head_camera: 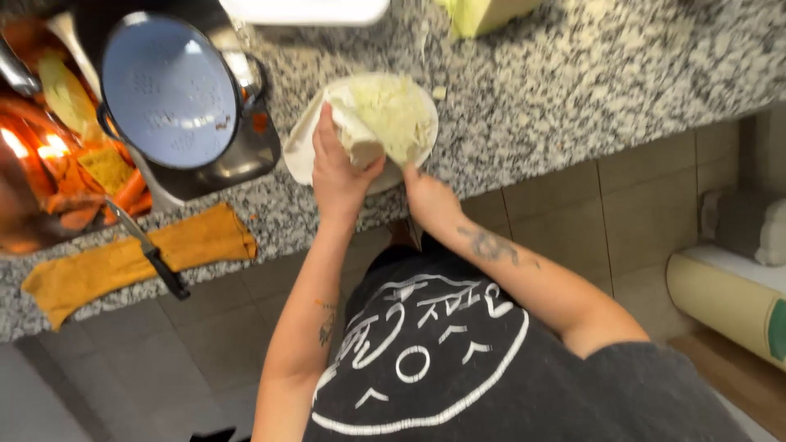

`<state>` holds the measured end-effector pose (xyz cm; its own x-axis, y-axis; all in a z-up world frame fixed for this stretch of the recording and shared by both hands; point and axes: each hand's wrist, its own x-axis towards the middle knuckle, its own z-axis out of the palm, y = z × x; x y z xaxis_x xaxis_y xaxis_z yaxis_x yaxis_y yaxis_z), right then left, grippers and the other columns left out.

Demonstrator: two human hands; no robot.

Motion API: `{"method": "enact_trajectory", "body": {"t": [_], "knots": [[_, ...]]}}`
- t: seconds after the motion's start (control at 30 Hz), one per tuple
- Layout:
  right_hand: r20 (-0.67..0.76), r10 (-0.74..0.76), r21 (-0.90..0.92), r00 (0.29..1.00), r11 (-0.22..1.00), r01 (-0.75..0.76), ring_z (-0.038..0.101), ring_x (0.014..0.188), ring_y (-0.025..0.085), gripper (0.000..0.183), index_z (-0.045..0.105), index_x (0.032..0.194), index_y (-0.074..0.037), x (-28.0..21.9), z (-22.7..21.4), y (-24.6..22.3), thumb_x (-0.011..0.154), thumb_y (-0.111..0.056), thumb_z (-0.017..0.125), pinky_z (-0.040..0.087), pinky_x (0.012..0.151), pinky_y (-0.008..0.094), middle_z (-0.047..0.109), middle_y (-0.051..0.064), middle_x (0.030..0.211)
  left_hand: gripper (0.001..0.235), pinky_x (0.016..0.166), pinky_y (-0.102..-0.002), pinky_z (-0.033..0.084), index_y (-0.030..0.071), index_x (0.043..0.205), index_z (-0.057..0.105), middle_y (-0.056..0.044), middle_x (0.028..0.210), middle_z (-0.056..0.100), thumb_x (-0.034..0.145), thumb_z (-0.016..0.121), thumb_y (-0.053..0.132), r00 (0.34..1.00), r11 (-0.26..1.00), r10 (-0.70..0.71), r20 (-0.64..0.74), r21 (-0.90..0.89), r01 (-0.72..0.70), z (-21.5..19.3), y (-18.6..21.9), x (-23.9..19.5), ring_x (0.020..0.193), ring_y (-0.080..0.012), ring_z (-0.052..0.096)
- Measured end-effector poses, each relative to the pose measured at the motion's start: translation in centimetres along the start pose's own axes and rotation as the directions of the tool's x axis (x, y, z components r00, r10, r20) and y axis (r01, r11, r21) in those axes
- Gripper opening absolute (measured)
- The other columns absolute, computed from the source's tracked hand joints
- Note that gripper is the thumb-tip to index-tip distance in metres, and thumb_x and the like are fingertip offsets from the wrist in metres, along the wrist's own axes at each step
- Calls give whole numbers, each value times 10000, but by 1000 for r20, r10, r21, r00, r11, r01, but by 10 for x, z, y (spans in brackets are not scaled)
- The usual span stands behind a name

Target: The person retrieves a knife from a drawer and briefly opens a refrigerator before returning to the counter. They then cut a head of cabbage in half, remove the outer leaves, and proceed to slice the cabbage into thin strips on a cutting board, transferring the pieces into a colander.

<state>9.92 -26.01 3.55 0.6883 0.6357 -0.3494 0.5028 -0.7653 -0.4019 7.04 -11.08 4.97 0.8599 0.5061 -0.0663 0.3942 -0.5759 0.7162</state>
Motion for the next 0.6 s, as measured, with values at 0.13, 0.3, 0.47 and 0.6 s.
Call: {"method": "enact_trajectory", "body": {"t": [0.13,0.3,0.47,0.6], "knots": [[6,-40,-41,999,998,41,648,572,374,135,462,1012,6,6,16,7,902,-47,404,522,446,437,575,169,637,1091,839,-573,523,205,1488,119,-194,1385,349,699,871,180,1000,1000,-7,21,-1,7,2,-5,-9,1113,-468,550],[-80,-65,6,995,998,66,599,451,315,120,466,1006,24,3,-21,-4,916,-43,422,482,373,347,492,119,536,1138,840,-616,494,191,1500,85,-259,1405,318,679,871,126,999,998,23,38,-60,-20,-9,9,-8,1126,-528,510],[-147,-112,136,983,982,132,594,415,302,108,461,918,0,-18,-51,-11,957,-82,403,449,329,302,502,142,489,1165,914,-617,467,182,1495,43,-275,1415,321,642,829,70,996,999,-36,82,-32,39,-10,9,-11,1145,-532,497],[-130,-109,135,986,983,126,588,394,272,114,445,903,-23,-17,-41,-7,963,-109,401,438,309,292,496,117,473,1158,916,-617,458,135,1490,84,-300,1386,354,610,831,46,995,998,-65,82,-14,66,-12,12,-12,1122,-541,504]]}}
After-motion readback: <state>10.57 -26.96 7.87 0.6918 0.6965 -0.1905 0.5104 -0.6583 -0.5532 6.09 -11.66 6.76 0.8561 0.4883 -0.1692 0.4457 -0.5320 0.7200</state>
